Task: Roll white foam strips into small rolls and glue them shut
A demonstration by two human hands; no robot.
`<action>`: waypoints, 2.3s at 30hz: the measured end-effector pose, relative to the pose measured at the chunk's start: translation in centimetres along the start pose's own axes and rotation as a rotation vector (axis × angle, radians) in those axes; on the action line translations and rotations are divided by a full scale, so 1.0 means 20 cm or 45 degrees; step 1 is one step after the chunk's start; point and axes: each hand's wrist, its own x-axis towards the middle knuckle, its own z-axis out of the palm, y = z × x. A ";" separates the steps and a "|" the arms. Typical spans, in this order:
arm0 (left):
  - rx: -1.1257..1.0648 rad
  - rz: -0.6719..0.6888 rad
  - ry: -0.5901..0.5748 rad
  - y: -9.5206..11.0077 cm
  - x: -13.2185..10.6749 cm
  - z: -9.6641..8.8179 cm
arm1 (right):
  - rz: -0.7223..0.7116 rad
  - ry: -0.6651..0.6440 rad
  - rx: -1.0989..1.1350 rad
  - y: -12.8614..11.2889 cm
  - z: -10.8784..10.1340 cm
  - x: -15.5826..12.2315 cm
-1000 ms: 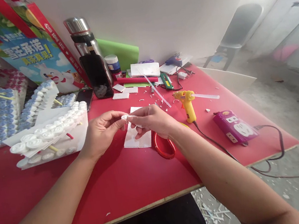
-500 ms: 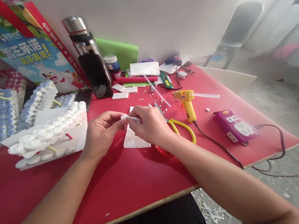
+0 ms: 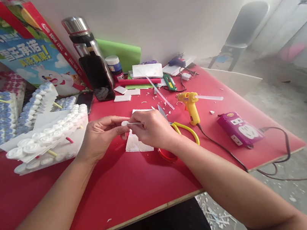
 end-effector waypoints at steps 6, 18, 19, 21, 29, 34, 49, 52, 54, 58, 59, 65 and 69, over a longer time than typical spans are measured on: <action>0.013 0.011 0.101 -0.01 0.00 0.02 | -0.033 0.007 -0.068 0.01 0.01 0.00; 0.032 0.136 0.179 -0.06 0.01 0.02 | 0.109 -0.027 0.261 0.01 0.02 0.01; 0.051 0.166 0.147 -0.05 0.02 0.01 | 0.232 -0.034 0.441 0.01 0.02 0.02; 0.074 0.217 0.115 -0.04 0.03 0.00 | 0.510 -0.078 0.795 0.02 0.01 0.04; 0.230 0.332 0.114 -0.06 0.04 -0.02 | 0.692 -0.348 1.327 0.05 -0.03 0.06; 0.223 0.317 0.105 -0.05 0.04 -0.02 | 0.661 -0.322 1.211 0.05 -0.04 0.05; -0.035 0.038 0.162 -0.06 0.02 0.02 | 0.186 0.121 -0.061 0.00 0.04 0.01; -0.071 0.027 0.195 -0.06 0.02 0.03 | 0.011 0.135 -0.208 0.01 0.04 0.00; -0.092 0.031 0.172 -0.05 0.02 0.03 | -0.093 0.106 -0.235 0.02 0.04 0.00; -0.087 0.037 0.083 -0.03 0.02 0.01 | -0.175 0.047 -0.237 0.03 0.02 0.00; -0.069 0.035 0.068 -0.02 0.02 0.01 | -0.175 0.040 -0.242 0.03 0.02 0.00; 0.014 0.005 0.037 -0.01 0.02 0.00 | -0.153 0.036 -0.305 0.03 0.03 -0.01; -0.043 -0.021 0.086 -0.04 0.02 0.02 | -0.193 0.061 -0.404 0.05 0.04 -0.01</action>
